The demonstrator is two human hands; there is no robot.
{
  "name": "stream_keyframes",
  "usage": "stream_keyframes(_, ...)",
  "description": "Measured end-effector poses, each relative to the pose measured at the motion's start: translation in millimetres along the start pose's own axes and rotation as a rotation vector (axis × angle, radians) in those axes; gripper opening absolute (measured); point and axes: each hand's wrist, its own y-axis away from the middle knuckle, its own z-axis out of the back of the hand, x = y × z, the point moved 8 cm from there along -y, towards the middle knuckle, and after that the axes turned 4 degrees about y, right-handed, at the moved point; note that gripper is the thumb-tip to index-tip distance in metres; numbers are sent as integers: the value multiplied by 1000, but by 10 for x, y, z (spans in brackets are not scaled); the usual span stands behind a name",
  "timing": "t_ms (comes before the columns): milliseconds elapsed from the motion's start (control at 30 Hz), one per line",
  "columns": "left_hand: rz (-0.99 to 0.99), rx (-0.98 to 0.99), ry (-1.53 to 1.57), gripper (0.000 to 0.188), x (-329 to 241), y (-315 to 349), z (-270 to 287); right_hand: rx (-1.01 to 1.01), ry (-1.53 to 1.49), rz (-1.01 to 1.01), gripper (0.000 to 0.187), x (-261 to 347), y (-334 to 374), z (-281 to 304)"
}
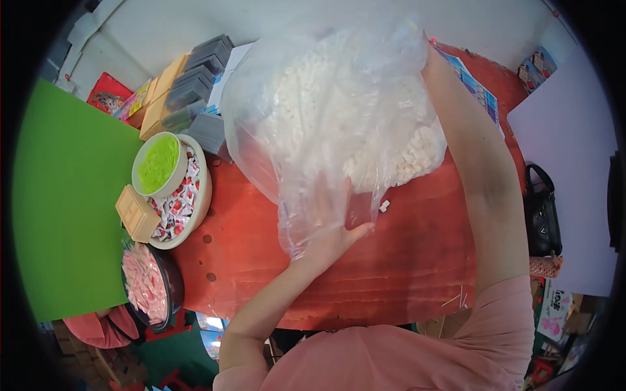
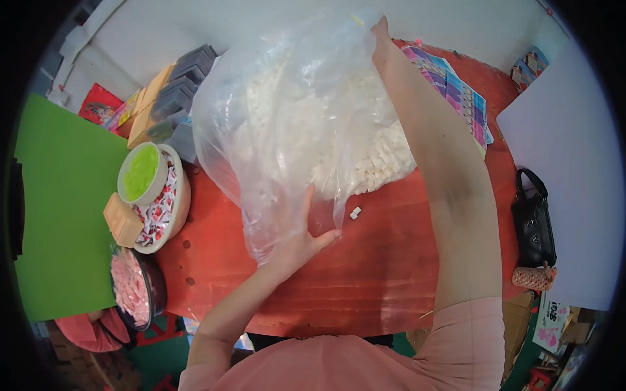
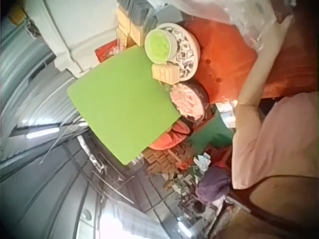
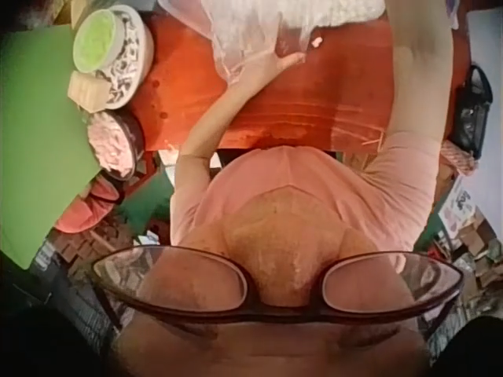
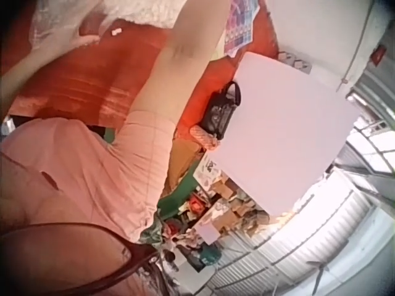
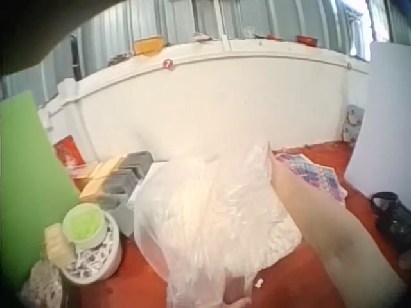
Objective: Assembling and packaging toy sets into boxes, including adding decorative grass and small foam pieces.
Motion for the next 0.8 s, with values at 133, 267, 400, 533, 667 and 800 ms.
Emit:
stream_keyframes(133,101,-33,301,117,479,-601,-841,-13,39,-32,20,-26,-1111,514)
stream_keyframes(267,4,-192,110,115,-224,-1088,-692,-87,187,12,19,1588,-1804,2479)
stream_keyframes(400,28,-266,98,119,-269,-1469,-781,-100,182,-1,19,1854,-2098,3467)
stream_keyframes(533,90,-318,86,116,188,-1535,-805,-80,205,-58,19,1591,-2015,3864)
stream_keyframes(667,43,-153,222,112,-180,-2237,-1150,-175,329,-3,19,2584,-1165,3959)
stream_keyframes(800,49,-46,74,102,276,-1900,-986,-147,186,-87,19,309,-743,3053)
